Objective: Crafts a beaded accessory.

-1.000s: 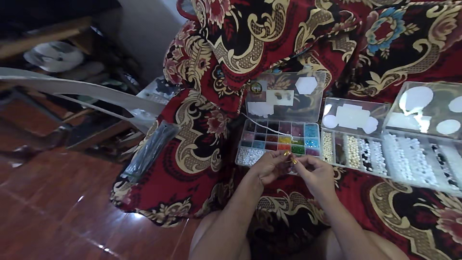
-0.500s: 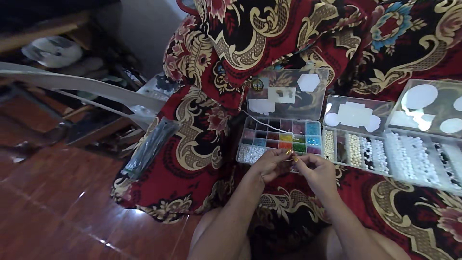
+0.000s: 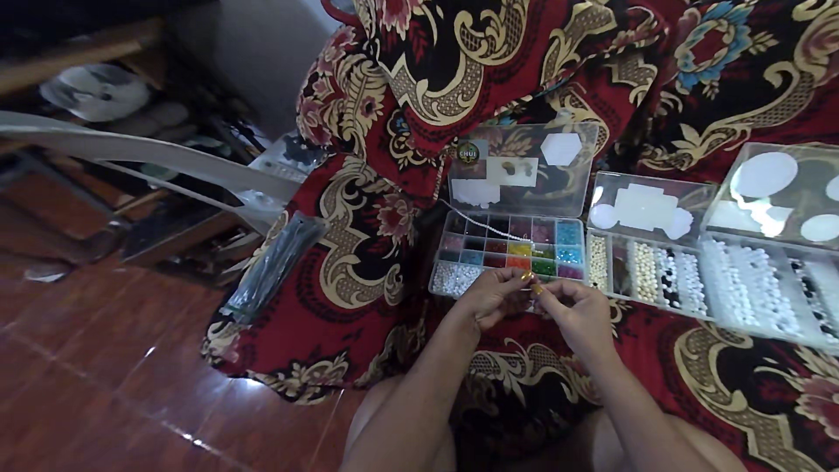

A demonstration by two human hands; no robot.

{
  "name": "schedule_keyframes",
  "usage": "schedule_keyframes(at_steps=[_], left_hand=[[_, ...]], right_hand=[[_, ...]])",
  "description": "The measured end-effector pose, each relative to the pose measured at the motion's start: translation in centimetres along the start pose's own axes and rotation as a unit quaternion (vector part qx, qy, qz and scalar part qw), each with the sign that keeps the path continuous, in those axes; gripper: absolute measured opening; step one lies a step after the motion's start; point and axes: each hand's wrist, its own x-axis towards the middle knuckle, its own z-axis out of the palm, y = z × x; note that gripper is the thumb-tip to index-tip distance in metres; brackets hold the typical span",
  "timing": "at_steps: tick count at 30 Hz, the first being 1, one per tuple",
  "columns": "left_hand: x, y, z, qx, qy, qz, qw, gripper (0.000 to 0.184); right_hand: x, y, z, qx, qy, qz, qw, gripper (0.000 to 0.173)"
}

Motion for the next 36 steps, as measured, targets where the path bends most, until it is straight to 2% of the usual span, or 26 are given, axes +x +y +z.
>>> schedule_keyframes(at_steps=[36], left_hand=[[0.08,0.1,0.0,-0.003,0.002,0.012,1.0,0.015]], right_hand=[[-0.03,0.04,0.15,0.025,0.012,-0.006,1.0,0.009]])
